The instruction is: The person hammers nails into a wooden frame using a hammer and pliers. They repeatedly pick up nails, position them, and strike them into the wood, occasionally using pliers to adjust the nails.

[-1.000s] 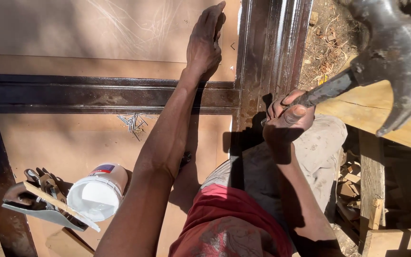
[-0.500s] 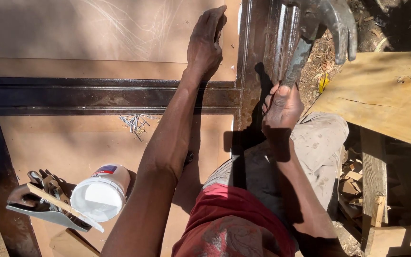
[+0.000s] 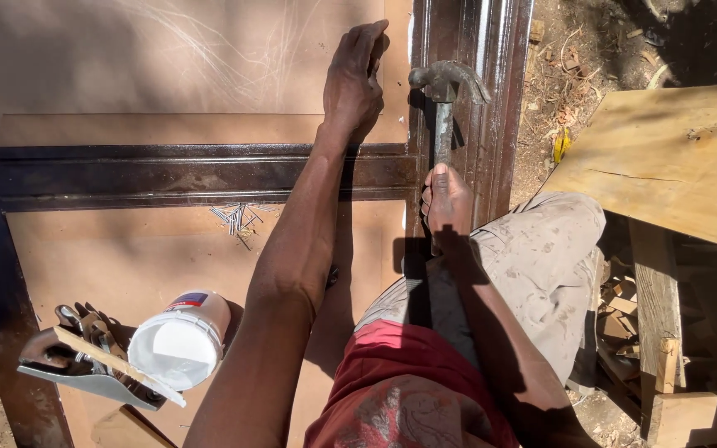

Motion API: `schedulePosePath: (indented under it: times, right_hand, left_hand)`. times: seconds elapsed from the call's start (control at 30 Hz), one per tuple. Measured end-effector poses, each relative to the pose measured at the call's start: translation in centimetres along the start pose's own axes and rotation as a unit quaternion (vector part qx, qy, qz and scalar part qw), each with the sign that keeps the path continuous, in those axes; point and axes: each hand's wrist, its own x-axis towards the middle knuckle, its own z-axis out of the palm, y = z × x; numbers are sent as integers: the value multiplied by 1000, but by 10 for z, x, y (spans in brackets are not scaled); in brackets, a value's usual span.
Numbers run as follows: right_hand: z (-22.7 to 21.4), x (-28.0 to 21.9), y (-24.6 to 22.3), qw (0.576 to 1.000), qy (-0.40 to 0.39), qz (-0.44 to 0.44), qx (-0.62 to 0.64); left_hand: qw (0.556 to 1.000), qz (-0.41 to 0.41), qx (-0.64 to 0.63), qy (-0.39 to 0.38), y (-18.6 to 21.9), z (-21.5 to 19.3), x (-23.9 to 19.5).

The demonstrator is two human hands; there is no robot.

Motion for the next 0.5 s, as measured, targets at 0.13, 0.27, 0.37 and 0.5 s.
schedulePosePath:
  times: [0.13,0.27,0.37,0.5]
  right_hand:
    - [-11,-5,-16,983,19,97,157]
    - [-23,0,-36,971,32,162,176]
    - [-27,0,-26,964,56,169,195]
    - [-25,1,-30,955,46,160,245]
  left_hand:
    - [999,-27,-36,13,23,-15,-1]
    - [972,-145,-187,-4,-29,8,6]
    - [936,-275,-194,99,45,-46,-38]
    - [892,-386,-42,231,87,-87,-133]
